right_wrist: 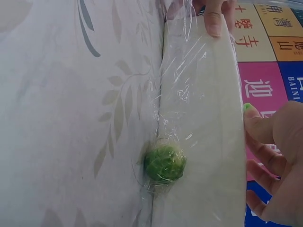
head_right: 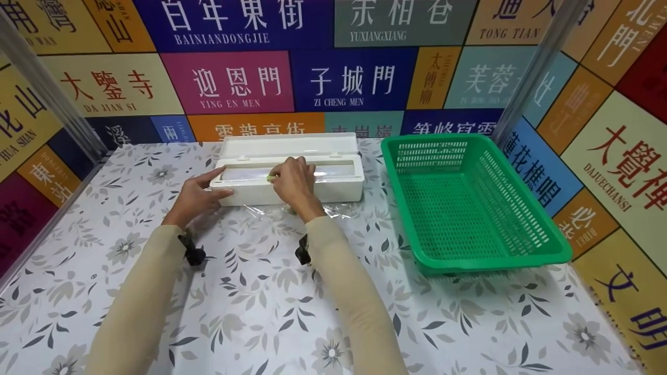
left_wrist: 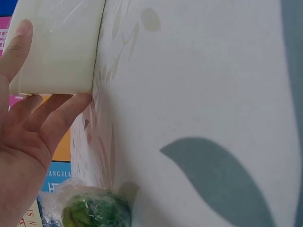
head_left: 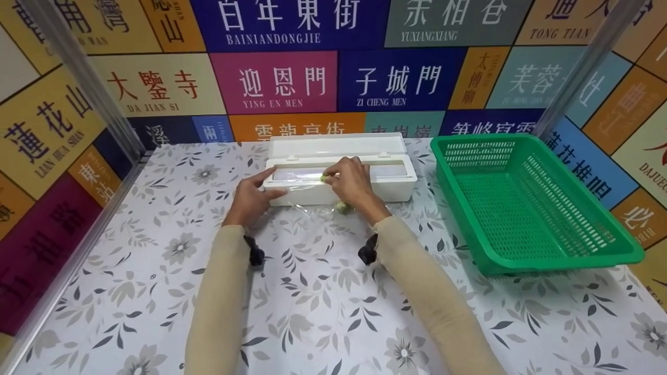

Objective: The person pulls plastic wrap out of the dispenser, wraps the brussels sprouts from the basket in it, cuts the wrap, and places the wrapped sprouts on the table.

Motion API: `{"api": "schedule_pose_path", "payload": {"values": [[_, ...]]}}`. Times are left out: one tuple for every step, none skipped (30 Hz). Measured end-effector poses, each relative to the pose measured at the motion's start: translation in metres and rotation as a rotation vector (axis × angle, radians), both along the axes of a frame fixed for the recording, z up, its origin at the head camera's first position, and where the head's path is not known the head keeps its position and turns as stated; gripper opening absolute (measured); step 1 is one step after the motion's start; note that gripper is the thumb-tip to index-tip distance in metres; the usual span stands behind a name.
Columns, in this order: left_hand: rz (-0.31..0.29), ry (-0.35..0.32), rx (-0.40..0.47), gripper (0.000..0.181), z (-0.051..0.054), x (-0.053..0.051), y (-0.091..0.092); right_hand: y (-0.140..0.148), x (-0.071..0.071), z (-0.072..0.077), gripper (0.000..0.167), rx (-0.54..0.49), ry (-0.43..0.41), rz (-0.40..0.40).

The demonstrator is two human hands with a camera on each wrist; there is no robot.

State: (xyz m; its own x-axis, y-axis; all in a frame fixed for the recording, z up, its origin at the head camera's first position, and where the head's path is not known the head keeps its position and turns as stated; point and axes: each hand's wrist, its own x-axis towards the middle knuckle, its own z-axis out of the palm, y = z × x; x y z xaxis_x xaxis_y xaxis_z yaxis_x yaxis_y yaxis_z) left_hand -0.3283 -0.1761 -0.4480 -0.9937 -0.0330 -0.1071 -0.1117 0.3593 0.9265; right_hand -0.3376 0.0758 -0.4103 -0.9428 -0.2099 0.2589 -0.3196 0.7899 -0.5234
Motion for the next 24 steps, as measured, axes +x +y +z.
{"api": "schedule_pose_path", "payload": {"values": [[0.002, 0.005, -0.001, 0.072, 0.000, 0.000, 0.000, 0.001, 0.000, 0.000, 0.016, -0.008, -0.005, -0.001], [0.000, 0.017, 0.000, 0.072, -0.001, -0.001, 0.000, 0.003, 0.000, 0.001, 0.016, -0.013, -0.009, 0.001], [0.001, 0.028, 0.001, 0.072, -0.001, -0.001, 0.000, 0.005, 0.001, 0.001, 0.016, -0.020, -0.014, 0.003], [0.002, 0.039, 0.001, 0.072, -0.002, -0.001, 0.000, 0.006, 0.001, 0.001, 0.016, -0.027, -0.017, 0.008], [-0.002, 0.049, 0.000, 0.072, -0.002, -0.001, 0.000, 0.008, 0.001, 0.002, 0.016, -0.033, -0.021, 0.010], [-0.006, 0.056, 0.002, 0.073, -0.003, 0.000, 0.000, 0.010, 0.002, 0.002, 0.017, -0.038, -0.025, 0.013], [-0.012, 0.064, 0.001, 0.073, -0.003, 0.000, 0.000, 0.012, 0.002, 0.002, 0.017, -0.044, -0.025, 0.012], [-0.017, 0.070, 0.004, 0.073, -0.003, 0.000, 0.000, 0.013, 0.002, 0.001, 0.017, -0.047, -0.026, 0.010], [-0.018, 0.069, 0.006, 0.073, -0.003, 0.000, 0.000, 0.015, 0.002, 0.001, 0.016, -0.056, -0.028, 0.007], [-0.018, 0.068, 0.006, 0.073, -0.003, 0.000, 0.001, 0.017, 0.002, 0.000, 0.016, -0.065, -0.029, 0.006], [-0.019, 0.068, 0.005, 0.073, -0.004, 0.000, 0.001, 0.018, 0.002, -0.001, 0.016, -0.077, -0.033, 0.005], [-0.020, 0.066, 0.003, 0.073, -0.004, -0.001, 0.001, 0.020, 0.002, -0.001, 0.017, -0.092, -0.038, 0.007], [-0.020, 0.062, 0.001, 0.073, -0.004, -0.001, 0.001, 0.021, 0.002, -0.002, 0.017, -0.112, -0.044, 0.012], [-0.019, 0.058, 0.001, 0.072, -0.004, -0.001, 0.001, 0.023, 0.002, -0.003, 0.018, -0.137, -0.052, 0.019], [-0.020, 0.058, -0.001, 0.072, -0.004, -0.001, 0.001, 0.024, 0.001, -0.004, 0.019, -0.166, -0.055, 0.027], [-0.021, 0.060, -0.005, 0.072, -0.003, -0.002, 0.001, 0.026, 0.000, -0.005, 0.021, -0.198, -0.059, 0.031], [-0.023, 0.060, -0.005, 0.072, -0.003, -0.002, 0.001, 0.027, -0.002, -0.006, 0.023, -0.231, -0.058, 0.036], [-0.025, 0.057, -0.004, 0.072, -0.003, -0.002, 0.001, 0.029, -0.003, -0.008, 0.026, -0.268, -0.058, 0.040], [-0.022, 0.052, 0.000, 0.072, -0.003, -0.003, 0.001, 0.030, -0.005, -0.009, 0.029, -0.300, -0.058, 0.044], [-0.019, 0.047, 0.003, 0.073, -0.003, -0.003, 0.001, 0.031, -0.006, -0.010, 0.032, -0.325, -0.053, 0.047], [-0.016, 0.042, 0.003, 0.073, -0.003, -0.003, 0.000, 0.032, -0.008, -0.012, 0.034, -0.338, -0.041, 0.053], [-0.013, 0.035, 0.002, 0.073, -0.003, -0.003, 0.000, 0.032, -0.009, -0.013, 0.034, -0.344, -0.032, 0.056], [-0.013, 0.029, 0.004, 0.073, -0.003, -0.003, 0.000, 0.032, -0.010, -0.013, 0.034, -0.340, -0.020, 0.061], [-0.014, 0.024, 0.003, 0.074, -0.003, -0.003, 0.000, 0.032, -0.011, -0.014, 0.033, -0.327, -0.007, 0.063]]}}
